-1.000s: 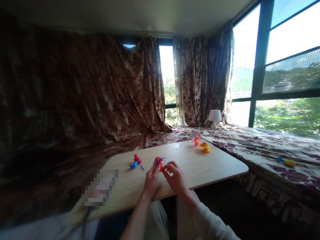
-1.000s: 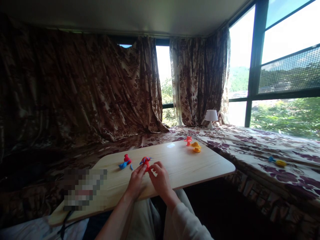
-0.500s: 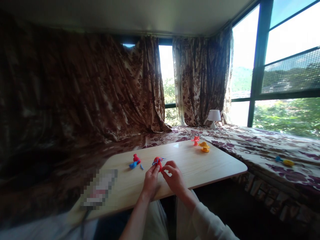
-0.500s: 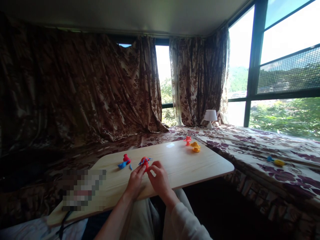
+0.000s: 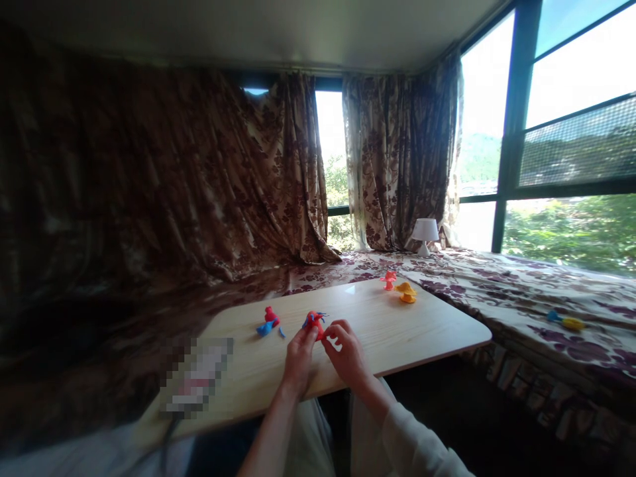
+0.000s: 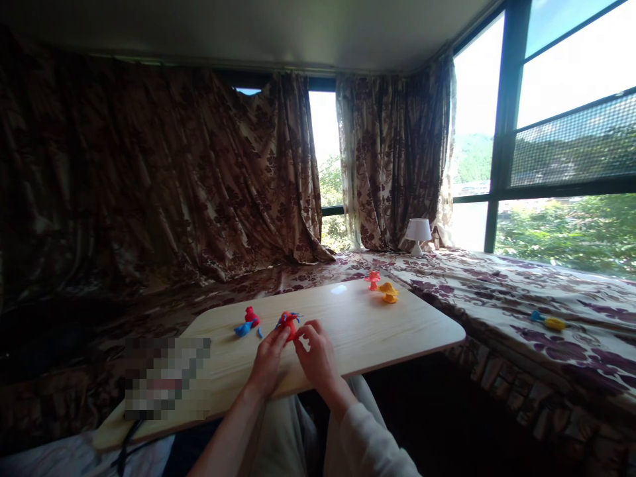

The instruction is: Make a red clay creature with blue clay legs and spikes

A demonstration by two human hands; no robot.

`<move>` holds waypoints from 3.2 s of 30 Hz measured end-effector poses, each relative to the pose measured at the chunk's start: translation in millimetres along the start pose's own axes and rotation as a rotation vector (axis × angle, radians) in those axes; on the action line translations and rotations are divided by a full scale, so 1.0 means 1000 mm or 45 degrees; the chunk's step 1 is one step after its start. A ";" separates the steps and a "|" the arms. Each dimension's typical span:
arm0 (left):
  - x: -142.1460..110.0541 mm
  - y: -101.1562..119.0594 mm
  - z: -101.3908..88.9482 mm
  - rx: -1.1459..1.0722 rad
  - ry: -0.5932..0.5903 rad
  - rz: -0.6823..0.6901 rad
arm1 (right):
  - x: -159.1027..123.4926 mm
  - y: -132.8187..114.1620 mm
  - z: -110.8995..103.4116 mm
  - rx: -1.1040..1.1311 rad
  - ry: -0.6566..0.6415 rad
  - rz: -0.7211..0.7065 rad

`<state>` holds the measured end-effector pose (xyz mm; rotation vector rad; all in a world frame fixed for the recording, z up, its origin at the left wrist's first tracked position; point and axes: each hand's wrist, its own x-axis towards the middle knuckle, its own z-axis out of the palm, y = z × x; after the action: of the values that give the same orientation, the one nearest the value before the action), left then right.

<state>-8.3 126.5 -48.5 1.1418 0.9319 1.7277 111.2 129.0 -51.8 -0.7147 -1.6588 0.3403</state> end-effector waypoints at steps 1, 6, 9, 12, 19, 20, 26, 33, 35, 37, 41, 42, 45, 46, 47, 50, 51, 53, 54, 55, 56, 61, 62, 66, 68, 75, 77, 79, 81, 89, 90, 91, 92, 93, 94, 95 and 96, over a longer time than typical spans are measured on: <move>0.000 0.000 0.000 0.001 0.001 0.002 | 0.000 -0.001 0.000 0.003 -0.002 -0.004; -0.001 0.001 0.000 0.014 0.026 0.000 | 0.001 -0.004 -0.002 0.002 0.003 -0.014; -0.002 0.004 0.001 0.014 0.022 -0.005 | 0.001 -0.006 -0.002 0.001 0.012 0.007; -0.003 0.006 0.002 0.010 0.016 -0.006 | 0.001 -0.006 -0.002 0.011 0.004 -0.020; 0.003 -0.002 -0.003 -0.001 0.130 -0.006 | 0.001 -0.002 0.000 0.011 0.008 0.024; 0.003 -0.003 -0.004 -0.004 0.125 -0.008 | 0.001 -0.001 0.000 0.002 0.012 0.031; 0.000 0.002 0.000 -0.008 0.035 0.000 | 0.001 0.000 0.001 -0.020 0.017 0.012; -0.001 0.001 0.000 0.015 0.020 0.004 | 0.001 -0.004 -0.001 0.022 0.018 -0.009; -0.001 0.002 0.000 0.026 0.021 -0.002 | 0.001 -0.005 -0.001 0.007 0.039 -0.003; -0.002 0.004 0.001 0.035 0.006 -0.004 | 0.002 -0.004 0.000 -0.014 0.054 0.002; -0.005 0.010 0.004 0.036 -0.029 0.014 | 0.001 -0.002 0.000 -0.016 0.015 -0.023; -0.006 0.011 0.005 0.035 -0.029 0.017 | 0.001 -0.002 -0.001 -0.012 0.006 -0.027; -0.006 0.012 0.005 0.030 -0.007 0.016 | 0.000 -0.002 -0.002 0.003 -0.009 -0.034; -0.006 0.011 0.005 0.027 0.004 0.014 | 0.000 -0.003 -0.002 0.009 -0.014 -0.040; -0.005 0.010 0.004 0.023 0.016 0.013 | 0.000 -0.003 -0.002 0.014 -0.020 -0.047; -0.003 0.005 0.002 0.007 0.049 0.005 | 0.000 -0.005 -0.002 0.020 -0.022 -0.063; -0.002 0.003 0.001 0.002 0.058 0.001 | 0.000 -0.005 -0.002 0.018 -0.011 -0.061; -0.001 0.001 -0.001 -0.003 0.069 -0.011 | 0.000 -0.004 -0.001 0.010 0.026 -0.042; 0.000 0.001 -0.001 -0.005 0.067 -0.017 | 0.000 -0.003 0.000 0.002 0.038 -0.031; 0.000 0.000 -0.002 -0.007 0.059 -0.021 | 0.000 -0.003 0.000 -0.005 0.041 -0.021; 0.000 0.001 -0.002 -0.009 0.049 -0.023 | 0.000 -0.002 0.000 -0.010 0.037 -0.018; -0.001 0.003 0.000 -0.004 0.001 -0.009 | 0.000 -0.001 0.000 0.005 -0.003 -0.024; -0.002 0.004 0.001 -0.001 -0.003 -0.005 | 0.000 -0.001 0.000 0.009 -0.003 -0.021; -0.002 0.004 0.001 0.004 -0.008 0.003 | 0.000 -0.001 0.000 0.021 -0.009 -0.028; -0.002 0.003 0.000 0.006 0.002 0.002 | 0.000 -0.002 -0.001 0.024 -0.021 -0.039; 0.000 -0.001 -0.003 0.010 0.037 -0.013 | 0.001 -0.004 0.000 -0.012 0.014 0.026; 0.000 0.000 -0.002 0.015 0.014 -0.012 | 0.001 -0.003 0.000 -0.026 -0.002 0.025; -0.001 0.002 -0.002 0.015 -0.013 -0.010 | 0.000 -0.003 0.000 -0.020 -0.013 0.017; -0.001 0.003 -0.001 0.013 -0.039 -0.003 | 0.000 -0.002 0.000 -0.005 -0.018 0.016; 0.000 -0.002 -0.003 -0.001 0.024 -0.003 | 0.001 -0.003 0.000 0.019 -0.030 -0.002; 0.001 -0.003 -0.004 -0.010 0.035 -0.011 | 0.001 -0.003 0.000 0.019 -0.026 -0.002; 0.001 -0.003 -0.004 -0.015 0.038 -0.017 | 0.001 -0.003 0.001 0.019 -0.024 -0.001; 0.001 -0.004 -0.004 -0.016 0.036 -0.021 | 0.001 -0.003 0.001 0.018 -0.026 0.000; 0.001 -0.003 -0.004 -0.016 0.028 -0.026 | 0.001 -0.003 0.001 0.015 -0.033 -0.001; 0.001 -0.002 -0.004 -0.016 0.021 -0.030 | 0.001 -0.003 0.001 0.011 -0.044 -0.005; 0.001 -0.001 -0.003 -0.017 0.017 -0.033 | 0.000 -0.003 0.001 0.006 -0.054 -0.010; 0.000 0.001 -0.002 -0.022 0.021 -0.039 | 0.000 -0.002 0.001 -0.001 -0.060 -0.012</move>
<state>-10.9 126.2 -48.5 1.0982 0.9379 1.7203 109.5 127.3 -50.6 -0.7037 -1.7062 0.3522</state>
